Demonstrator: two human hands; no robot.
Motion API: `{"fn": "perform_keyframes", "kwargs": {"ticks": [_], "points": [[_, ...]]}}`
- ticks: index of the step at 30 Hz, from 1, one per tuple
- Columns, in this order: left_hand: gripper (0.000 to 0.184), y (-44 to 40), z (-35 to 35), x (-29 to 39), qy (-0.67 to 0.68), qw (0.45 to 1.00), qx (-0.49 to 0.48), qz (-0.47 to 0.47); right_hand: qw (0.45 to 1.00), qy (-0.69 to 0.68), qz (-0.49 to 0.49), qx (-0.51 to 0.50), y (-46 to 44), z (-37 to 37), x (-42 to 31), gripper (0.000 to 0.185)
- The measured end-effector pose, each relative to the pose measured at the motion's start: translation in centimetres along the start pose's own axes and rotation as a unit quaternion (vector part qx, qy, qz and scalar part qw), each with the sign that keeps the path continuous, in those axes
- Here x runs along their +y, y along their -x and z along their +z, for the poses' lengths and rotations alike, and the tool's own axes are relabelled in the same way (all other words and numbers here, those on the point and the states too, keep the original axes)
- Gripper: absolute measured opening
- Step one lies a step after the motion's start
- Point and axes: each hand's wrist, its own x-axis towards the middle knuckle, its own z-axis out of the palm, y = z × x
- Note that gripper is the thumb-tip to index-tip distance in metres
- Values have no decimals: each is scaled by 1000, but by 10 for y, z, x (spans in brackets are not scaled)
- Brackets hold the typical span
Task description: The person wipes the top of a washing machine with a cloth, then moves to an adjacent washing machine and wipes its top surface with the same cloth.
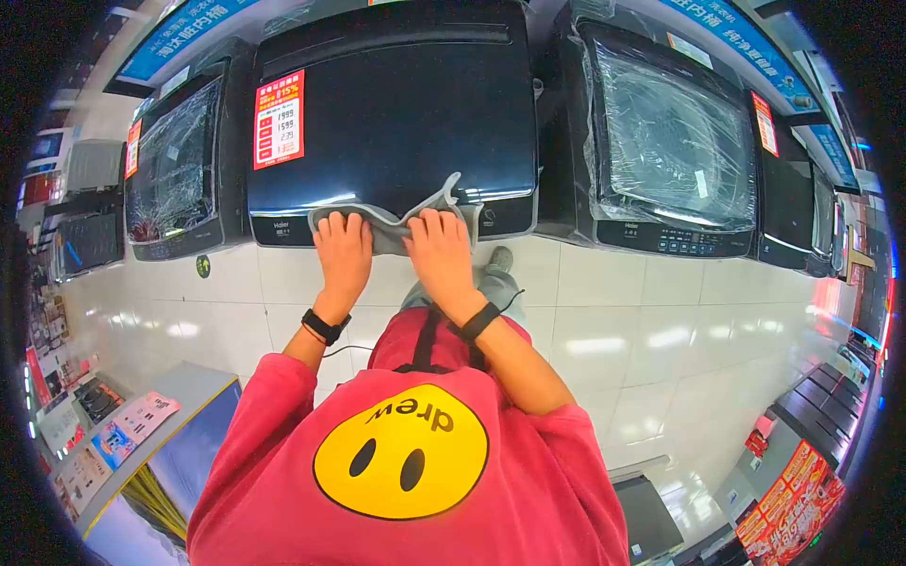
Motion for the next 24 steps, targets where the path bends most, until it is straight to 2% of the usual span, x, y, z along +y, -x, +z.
{"fn": "perform_keyframes", "kwargs": {"ticks": [3,4,7,8,11,12,14,17,24], "points": [[13,-3,4,23,12,1000,8,17,1000,11,10,21,5,-11,19,34],[13,-4,5,32,13,1000,4,19,999,10,32,-8,8,-18,26,36],[13,-7,10,65,20,999,-1,32,997,49,16,53,18,-34,52,42],[14,-9,14,76,24,999,-1,35,998,42,29,28,26,-35,63,51],[15,-10,27,115,19,998,4,63,995,95,-27,29,47,-47,91,57],[16,-10,28,129,28,997,-5,70,995,93,-31,0,51,-58,97,61],[25,-11,32,154,35,996,-35,76,996,82,-37,-8,51,-67,109,61],[24,-14,37,177,33,997,-43,59,997,55,-45,-14,51,-76,121,57],[23,-12,35,183,23,998,-29,47,998,18,-50,-28,50,-92,127,52]]}}
